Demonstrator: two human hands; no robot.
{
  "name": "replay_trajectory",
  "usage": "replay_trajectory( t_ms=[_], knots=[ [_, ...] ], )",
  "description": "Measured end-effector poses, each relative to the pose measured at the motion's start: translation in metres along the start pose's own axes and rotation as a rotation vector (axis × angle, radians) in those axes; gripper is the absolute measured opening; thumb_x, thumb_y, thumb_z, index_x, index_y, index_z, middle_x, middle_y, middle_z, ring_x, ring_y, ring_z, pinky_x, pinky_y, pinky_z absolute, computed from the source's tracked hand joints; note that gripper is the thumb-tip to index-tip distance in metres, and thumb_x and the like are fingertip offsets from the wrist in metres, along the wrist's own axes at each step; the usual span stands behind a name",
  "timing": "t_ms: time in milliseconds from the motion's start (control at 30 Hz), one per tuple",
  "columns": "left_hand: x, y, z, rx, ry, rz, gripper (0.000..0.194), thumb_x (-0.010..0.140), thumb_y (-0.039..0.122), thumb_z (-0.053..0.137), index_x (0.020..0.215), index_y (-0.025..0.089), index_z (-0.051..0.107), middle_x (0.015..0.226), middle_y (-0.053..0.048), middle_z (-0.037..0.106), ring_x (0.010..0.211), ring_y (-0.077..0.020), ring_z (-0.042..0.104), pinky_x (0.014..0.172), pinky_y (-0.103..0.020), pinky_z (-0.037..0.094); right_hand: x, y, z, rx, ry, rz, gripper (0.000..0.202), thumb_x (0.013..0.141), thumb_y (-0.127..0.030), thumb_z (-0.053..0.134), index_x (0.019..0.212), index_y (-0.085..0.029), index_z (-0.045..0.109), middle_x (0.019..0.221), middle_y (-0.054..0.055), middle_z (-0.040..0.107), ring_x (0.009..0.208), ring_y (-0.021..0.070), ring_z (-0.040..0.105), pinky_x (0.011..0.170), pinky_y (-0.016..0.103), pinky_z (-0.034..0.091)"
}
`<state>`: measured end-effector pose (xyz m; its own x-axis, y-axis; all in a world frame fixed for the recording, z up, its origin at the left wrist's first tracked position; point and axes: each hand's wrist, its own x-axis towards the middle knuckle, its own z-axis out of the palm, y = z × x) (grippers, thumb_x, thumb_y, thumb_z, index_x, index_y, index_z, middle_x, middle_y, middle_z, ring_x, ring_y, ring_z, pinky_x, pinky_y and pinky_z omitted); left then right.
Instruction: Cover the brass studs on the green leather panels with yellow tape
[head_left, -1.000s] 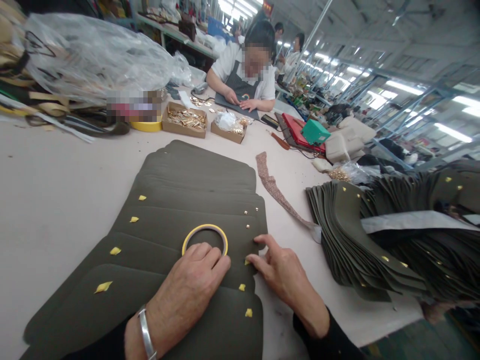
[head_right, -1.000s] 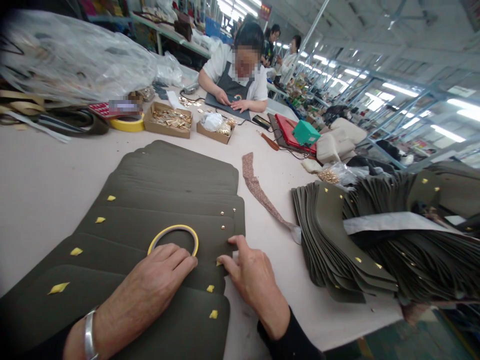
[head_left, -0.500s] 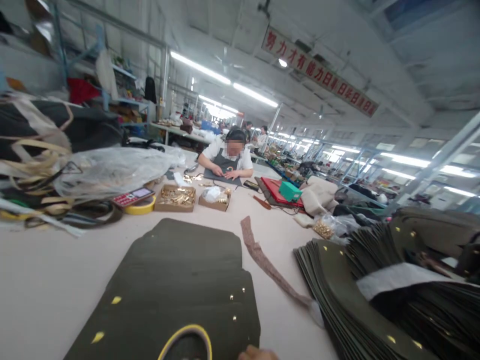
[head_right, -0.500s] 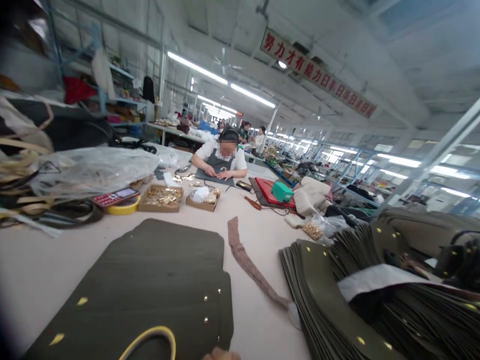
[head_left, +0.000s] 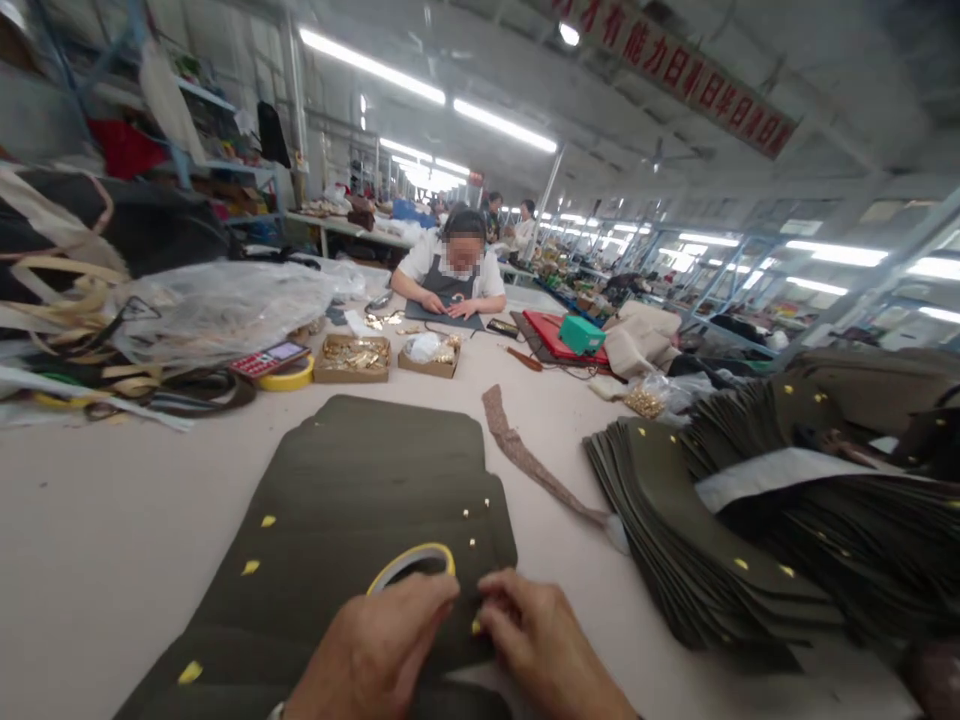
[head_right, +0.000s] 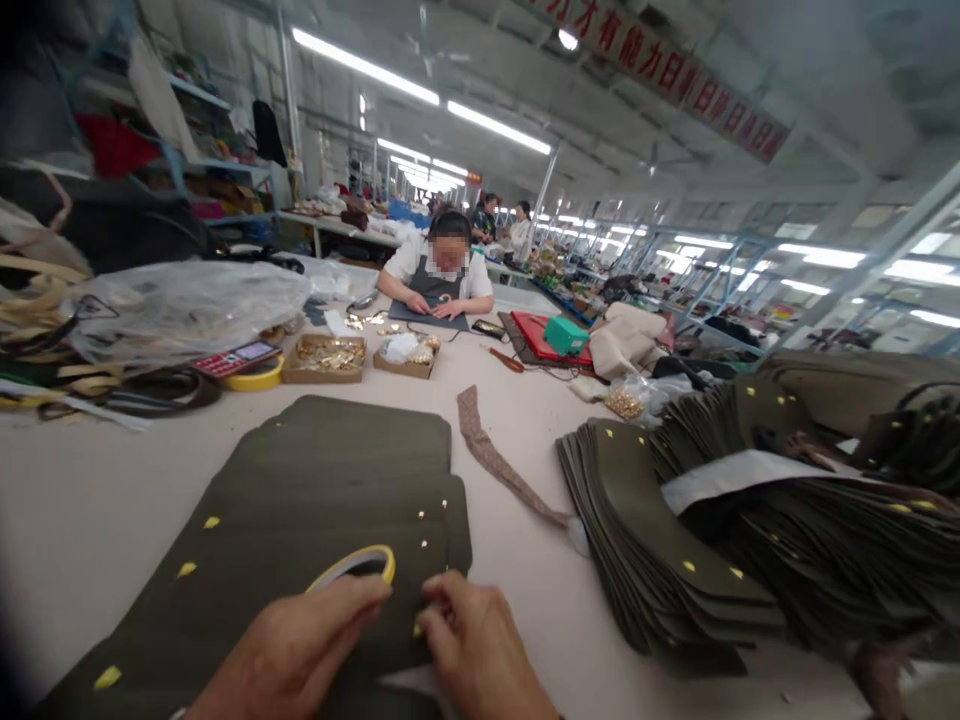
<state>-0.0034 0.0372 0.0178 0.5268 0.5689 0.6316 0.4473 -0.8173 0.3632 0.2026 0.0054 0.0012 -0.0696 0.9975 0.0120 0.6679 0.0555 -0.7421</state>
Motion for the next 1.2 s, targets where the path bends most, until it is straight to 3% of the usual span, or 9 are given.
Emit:
replay_trajectory(
  t_ms=[100, 167, 267, 367, 833, 967, 1200],
  knots=[
    [0.005, 0.004, -0.005, -0.025, -0.014, -0.067, 0.034, 0.097, 0.020, 0.041, 0.131, 0.021, 0.047, 0.111, -0.002, 0.072, 0.095, -0.0148, 0.070, 0.082, -0.020, 0.057, -0.003, -0.025, -0.018, 0.154, 0.093, -0.088, 0.018, 0.088, -0.021, 0.054, 0.094, -0.020, 0.070, 0.077, 0.003, 0.071, 0.066, 0.0170, 0.063, 0.061, 0.025, 0.047],
    [0.006, 0.007, -0.006, 0.005, -0.061, -0.116, 0.044, 0.098, 0.023, 0.039, 0.142, 0.018, 0.034, 0.120, -0.006, 0.068, 0.102, -0.0154, 0.068, 0.084, -0.020, 0.057, -0.002, -0.035, -0.022, 0.168, 0.096, -0.213, 0.016, 0.088, -0.019, 0.056, 0.095, -0.020, 0.070, 0.081, 0.004, 0.070, 0.069, 0.0164, 0.063, 0.065, 0.025, 0.048],
    [0.003, 0.006, -0.003, 0.052, -0.065, -0.122, 0.046, 0.100, 0.025, 0.035, 0.145, 0.015, 0.029, 0.115, -0.008, 0.070, 0.098, -0.0137, 0.069, 0.080, -0.018, 0.057, 0.000, -0.040, -0.018, 0.106, 0.097, -0.425, 0.019, 0.086, -0.013, 0.056, 0.102, -0.019, 0.066, 0.087, 0.005, 0.069, 0.076, 0.0162, 0.063, 0.071, 0.026, 0.049],
    [-0.001, 0.002, 0.000, 0.109, -0.053, -0.088, 0.045, 0.100, 0.024, 0.034, 0.144, 0.013, 0.030, 0.110, -0.009, 0.071, 0.092, -0.0142, 0.071, 0.076, -0.019, 0.057, 0.005, -0.040, -0.011, 0.030, 0.095, -0.543, 0.020, 0.087, -0.011, 0.053, 0.103, -0.019, 0.063, 0.089, 0.006, 0.068, 0.083, 0.0173, 0.062, 0.074, 0.028, 0.050],
    [0.002, -0.005, -0.002, 0.149, -0.056, 0.002, 0.038, 0.101, 0.021, 0.033, 0.138, 0.010, 0.035, 0.091, -0.006, 0.074, 0.073, -0.0130, 0.070, 0.065, -0.022, 0.055, 0.023, -0.033, -0.005, -0.038, 0.063, -0.614, 0.022, 0.088, -0.006, 0.049, 0.099, -0.019, 0.063, 0.089, 0.006, 0.068, 0.084, 0.0177, 0.062, 0.077, 0.029, 0.050],
    [0.002, -0.002, -0.002, 0.131, -0.052, 0.002, 0.034, 0.099, 0.019, 0.036, 0.132, 0.011, 0.041, 0.094, -0.007, 0.072, 0.073, -0.0149, 0.069, 0.066, -0.025, 0.056, 0.023, -0.031, 0.001, -0.066, 0.143, -0.635, 0.019, 0.084, -0.005, 0.049, 0.089, -0.019, 0.061, 0.077, 0.004, 0.067, 0.072, 0.0158, 0.061, 0.068, 0.026, 0.049],
    [0.016, 0.002, -0.006, 0.073, -0.190, -0.148, 0.017, 0.097, 0.017, 0.038, 0.098, 0.019, 0.055, 0.078, 0.000, 0.065, 0.065, -0.0152, 0.063, 0.061, -0.026, 0.052, 0.026, -0.035, -0.001, -0.113, 0.322, -0.651, 0.017, 0.081, -0.005, 0.049, 0.079, -0.018, 0.061, 0.067, 0.002, 0.064, 0.060, 0.0131, 0.059, 0.058, 0.024, 0.046]
  ],
)
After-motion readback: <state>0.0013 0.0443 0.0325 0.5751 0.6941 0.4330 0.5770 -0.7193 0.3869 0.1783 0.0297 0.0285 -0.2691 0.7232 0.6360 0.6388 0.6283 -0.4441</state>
